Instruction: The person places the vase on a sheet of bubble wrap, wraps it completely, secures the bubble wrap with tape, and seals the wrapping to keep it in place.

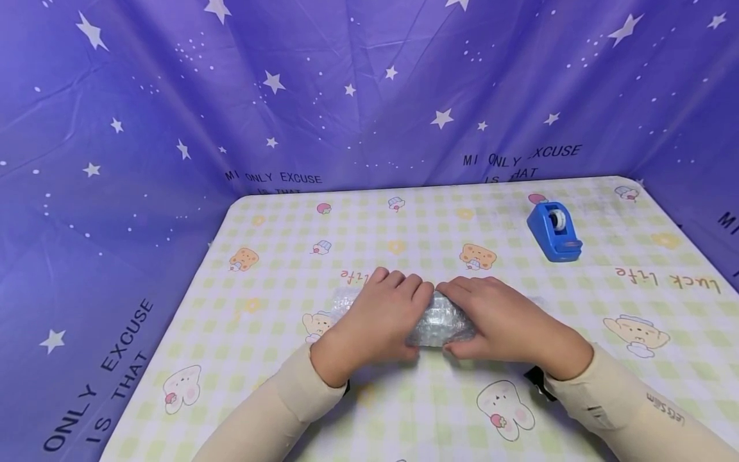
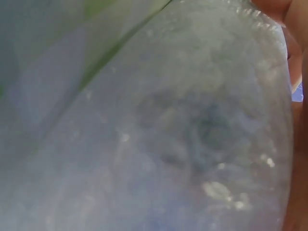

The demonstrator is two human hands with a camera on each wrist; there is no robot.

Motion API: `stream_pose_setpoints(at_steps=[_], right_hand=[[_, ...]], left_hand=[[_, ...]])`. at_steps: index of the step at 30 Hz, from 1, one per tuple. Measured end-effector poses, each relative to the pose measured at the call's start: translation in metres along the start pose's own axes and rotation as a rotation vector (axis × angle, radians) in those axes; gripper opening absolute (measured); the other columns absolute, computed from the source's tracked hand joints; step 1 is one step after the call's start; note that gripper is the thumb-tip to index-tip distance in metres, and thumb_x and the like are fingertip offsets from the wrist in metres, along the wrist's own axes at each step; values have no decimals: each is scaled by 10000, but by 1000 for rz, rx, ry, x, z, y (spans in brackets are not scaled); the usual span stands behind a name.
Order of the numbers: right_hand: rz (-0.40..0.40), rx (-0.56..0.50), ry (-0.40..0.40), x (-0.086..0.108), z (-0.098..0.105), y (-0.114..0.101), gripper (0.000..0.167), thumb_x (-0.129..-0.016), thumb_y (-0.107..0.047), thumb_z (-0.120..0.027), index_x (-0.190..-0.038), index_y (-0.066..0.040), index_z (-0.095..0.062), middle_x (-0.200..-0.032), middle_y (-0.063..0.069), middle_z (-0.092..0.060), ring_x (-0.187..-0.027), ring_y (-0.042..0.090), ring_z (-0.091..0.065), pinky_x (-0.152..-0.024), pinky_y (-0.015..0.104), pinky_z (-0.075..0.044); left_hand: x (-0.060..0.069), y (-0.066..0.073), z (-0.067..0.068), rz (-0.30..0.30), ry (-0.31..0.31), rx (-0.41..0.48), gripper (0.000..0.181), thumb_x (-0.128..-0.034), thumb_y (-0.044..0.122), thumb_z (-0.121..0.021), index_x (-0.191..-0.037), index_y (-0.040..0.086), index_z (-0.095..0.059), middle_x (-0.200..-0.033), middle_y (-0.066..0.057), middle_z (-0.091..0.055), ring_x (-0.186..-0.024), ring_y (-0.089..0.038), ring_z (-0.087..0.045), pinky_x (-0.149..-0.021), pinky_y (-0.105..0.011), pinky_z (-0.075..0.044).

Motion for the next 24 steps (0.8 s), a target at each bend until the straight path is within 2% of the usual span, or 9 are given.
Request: stream_pose_setpoints(at_steps=[8, 14, 18, 24], right_hand=[[-31, -45, -28, 0, -2, 3, 797, -683, -490, -876, -1319, -72, -639, -1070, -86, -675, -888, 18, -604, -807, 325, -543], [-51, -63, -45, 1, -2, 5, 786, -686, -490, -872, -1327, -103, -637, -1077, -112, -666, -886, 0, -591, -799, 307, -539], [-65, -75, -47, 1, -2, 6, 783, -678, -477, -875, -1331, -120, -633, -1080, -120, -665, -880, -3, -587, -796, 300, -534], [-105, -87, -72, 1, -3, 6, 780, -701, -485, -869, -1356, -150, -609, -1120, -118, -665, -888, 4, -586, -791, 299, -527]], left_hand=[[-1, 3, -5, -6, 8, -14, 909, -601, 632, -852, -1286, 142, -514, -1126, 17, -620, -940, -206, -641, -822, -364, -417], [-1, 4, -5, -11, 10, -12, 825, -633, 558, -854, -1262, 141, -521, -1087, 20, -627, -891, -200, -642, -794, -353, -411], [-2, 3, -5, -15, 18, 9, 790, -644, 530, -859, -1243, 135, -530, -1055, 18, -635, -866, -191, -640, -779, -350, -411], [-4, 0, -7, -12, -13, 58, 771, -658, 530, -863, -1230, 133, -532, -1046, 21, -661, -892, -182, -664, -791, -348, -435]])
Point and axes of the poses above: each hand's wrist, its own x-axis away from the middle knuckle, its own z-axis out of the back of the hand, y = z × x, the point moved 4 cm from there along -x, towards the middle knuckle
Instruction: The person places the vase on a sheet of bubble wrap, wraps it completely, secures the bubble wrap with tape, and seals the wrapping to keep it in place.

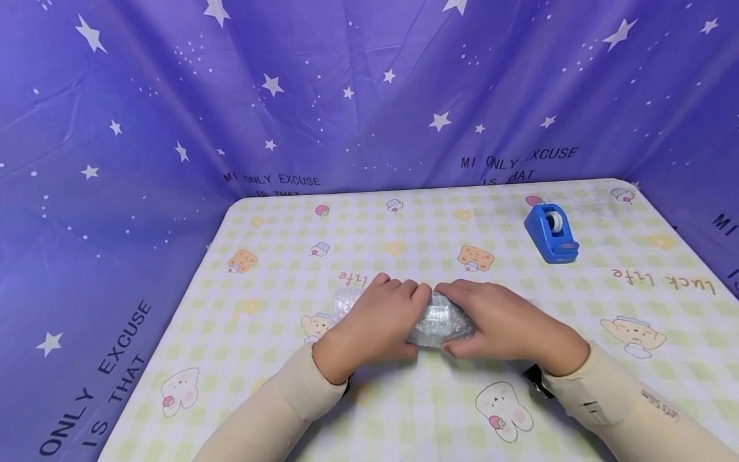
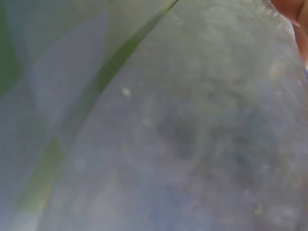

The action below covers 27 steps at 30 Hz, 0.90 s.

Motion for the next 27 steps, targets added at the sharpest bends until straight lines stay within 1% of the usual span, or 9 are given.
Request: stream_pose_setpoints(at_steps=[2, 7, 11, 16, 21, 27], right_hand=[[-7, -3, -1, 0, -1, 0, 775, -703, -488, -868, -1355, -160, -605, -1108, -126, -660, -874, 1, -579, -778, 294, -524], [-9, -13, 11, -1, -1, 2, 748, -689, -473, -871, -1329, -192, -605, -1058, -159, -642, -823, -12, -563, -738, 265, -507], [-4, 7, 7, -2, -2, 2, 782, -690, -501, -863, -1357, -194, -592, -1064, -156, -644, -821, -9, -566, -746, 269, -505], [5, 46, -2, -1, -2, 1, 895, -711, -539, -845, -1448, -121, -558, -1167, -86, -680, -915, 41, -610, -822, 344, -526], [28, 85, 10, 1, -2, -1, 952, -721, -573, -832, -1467, -58, -541, -1280, -15, -678, -1035, 135, -658, -910, 423, -536], [62, 146, 38, 3, 2, -4, 952, -733, -615, -809, -1467, -74, -535, -1326, 15, -648, -1160, 207, -648, -962, 488, -517]], left_hand=[[0, -1, -2, -3, 0, 16, 770, -657, 527, -861, -1227, 131, -528, -1042, 20, -662, -895, -182, -667, -794, -352, -443], [-2, -4, -5, -8, 33, 58, 752, -640, 484, -854, -1216, 131, -523, -1014, 20, -661, -868, -184, -672, -790, -363, -451], [-2, -5, -5, -7, 34, 79, 752, -638, 473, -855, -1222, 133, -527, -1013, 20, -669, -863, -184, -674, -786, -360, -447], [-1, -6, -4, -3, 18, 91, 754, -636, 474, -869, -1219, 137, -531, -1023, 14, -682, -868, -183, -680, -777, -355, -450], [-1, -6, -4, -1, 12, 91, 766, -628, 478, -870, -1223, 136, -530, -1018, 18, -681, -860, -182, -676, -771, -352, -446], [-1, -6, -4, -7, 7, 102, 744, -641, 486, -855, -1210, 135, -528, -972, 27, -672, -814, -170, -666, -729, -337, -430]])
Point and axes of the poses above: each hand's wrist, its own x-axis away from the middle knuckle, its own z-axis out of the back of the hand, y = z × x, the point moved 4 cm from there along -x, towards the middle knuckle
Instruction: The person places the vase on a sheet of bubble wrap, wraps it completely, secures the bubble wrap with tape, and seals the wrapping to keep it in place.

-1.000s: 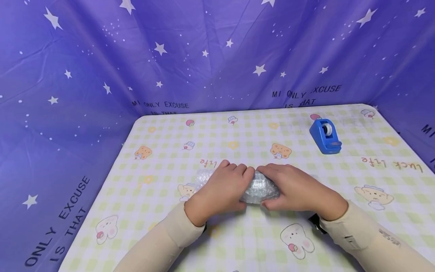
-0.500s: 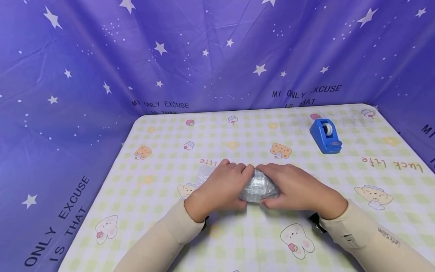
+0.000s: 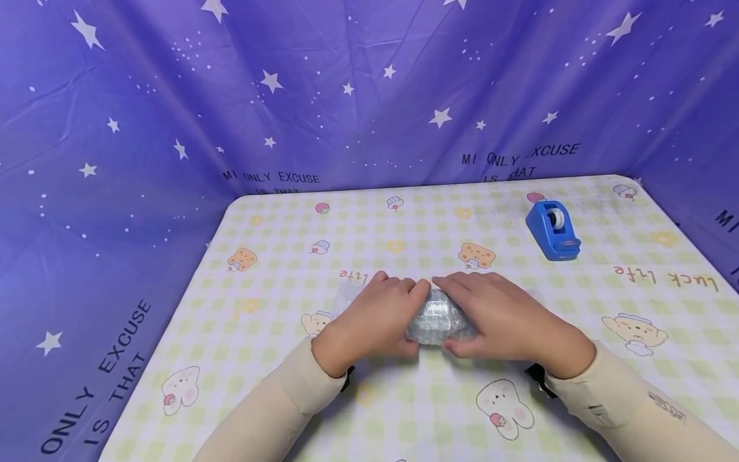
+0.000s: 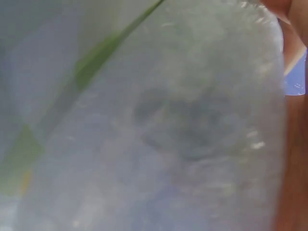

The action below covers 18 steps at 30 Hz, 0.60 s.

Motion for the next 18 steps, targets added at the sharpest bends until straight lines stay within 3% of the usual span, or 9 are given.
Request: stream_pose_setpoints(at_steps=[10, 18], right_hand=[[5, 30, -28, 0, 4, -7, 989, -700, -571, -872, -1486, -89, -513, -1397, 29, -592, -1288, 251, -582, -1067, 524, -459], [8, 87, 5, -2, 1, -14, 1023, -629, -572, -915, -1420, -46, -538, -1335, 71, -616, -1244, 282, -596, -1037, 530, -474]], left_hand=[[-1, -5, -1, 22, -42, 94, 735, -650, 489, -827, -1211, 138, -509, -965, 31, -660, -807, -156, -652, -743, -347, -444], [-2, -8, -2, 28, -79, 132, 770, -656, 504, -833, -1246, 136, -503, -999, 30, -668, -842, -147, -659, -756, -356, -463]])
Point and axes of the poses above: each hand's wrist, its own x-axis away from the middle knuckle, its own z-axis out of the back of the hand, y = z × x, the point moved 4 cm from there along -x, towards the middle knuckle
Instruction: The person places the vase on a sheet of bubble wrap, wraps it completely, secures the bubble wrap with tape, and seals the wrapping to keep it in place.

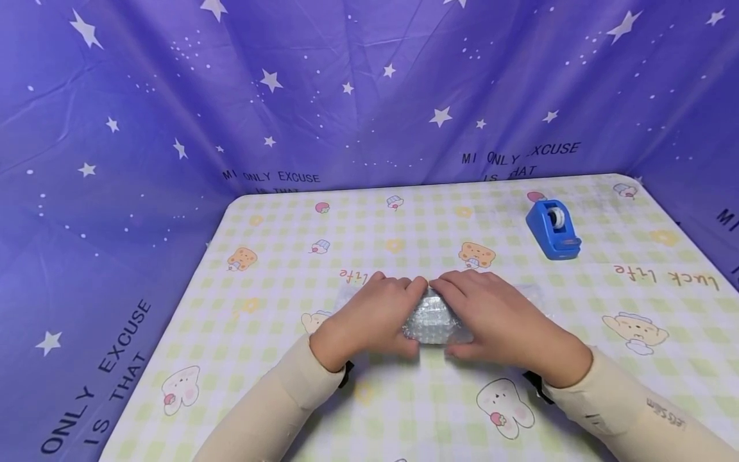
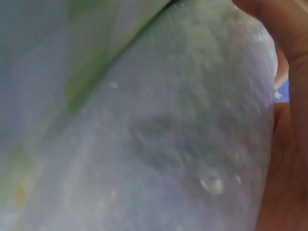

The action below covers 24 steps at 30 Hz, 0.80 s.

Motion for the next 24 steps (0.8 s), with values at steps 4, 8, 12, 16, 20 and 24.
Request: stream_pose_setpoints(at_steps=[4, 8, 12, 16, 20, 24], right_hand=[[-3, 62, 14, -2, -6, -4, 1018, -624, -576, -904, -1392, -13, -543, -1297, 98, -628, -1191, 311, -618, -1008, 531, -489], [-18, 104, 37, -3, -9, -6, 992, -627, -561, -892, -1371, -7, -542, -1252, 102, -640, -1118, 316, -634, -962, 520, -504], [-19, 109, 65, -2, -10, -6, 951, -627, -546, -874, -1340, -6, -551, -1205, 103, -652, -1062, 312, -644, -934, 511, -509], [-6, 100, 88, -2, -10, -5, 928, -626, -541, -854, -1325, -7, -559, -1195, 100, -661, -1063, 305, -653, -935, 508, -507], [7, 91, 98, -2, -11, -3, 924, -628, -544, -849, -1324, -11, -561, -1193, 95, -666, -1069, 295, -659, -934, 508, -507], [16, 77, 104, -2, -11, -1, 917, -626, -549, -851, -1314, -14, -566, -1169, 91, -668, -1047, 283, -663, -926, 504, -514]], left_hand=[[0, -1, -1, 0, -4, 12, 766, -655, 501, -831, -1243, 136, -502, -1003, 35, -666, -841, -135, -652, -758, -358, -470], [0, -2, -2, 0, -1, 25, 772, -658, 499, -825, -1259, 138, -503, -1013, 37, -664, -841, -126, -642, -757, -355, -472], [-1, -2, 0, 2, 4, 20, 780, -667, 506, -816, -1285, 140, -512, -1034, 33, -673, -857, -126, -648, -760, -355, -474], [-1, -2, 0, 5, 9, -1, 774, -673, 515, -803, -1290, 141, -522, -1036, 34, -677, -852, -127, -650, -755, -351, -471], [0, -1, 0, 15, 17, -24, 767, -669, 530, -795, -1280, 149, -531, -1039, 43, -675, -858, -133, -648, -764, -349, -449], [1, 0, 1, 29, 37, -82, 748, -673, 549, -773, -1274, 158, -563, -1122, 46, -679, -974, -153, -650, -837, -371, -436]])
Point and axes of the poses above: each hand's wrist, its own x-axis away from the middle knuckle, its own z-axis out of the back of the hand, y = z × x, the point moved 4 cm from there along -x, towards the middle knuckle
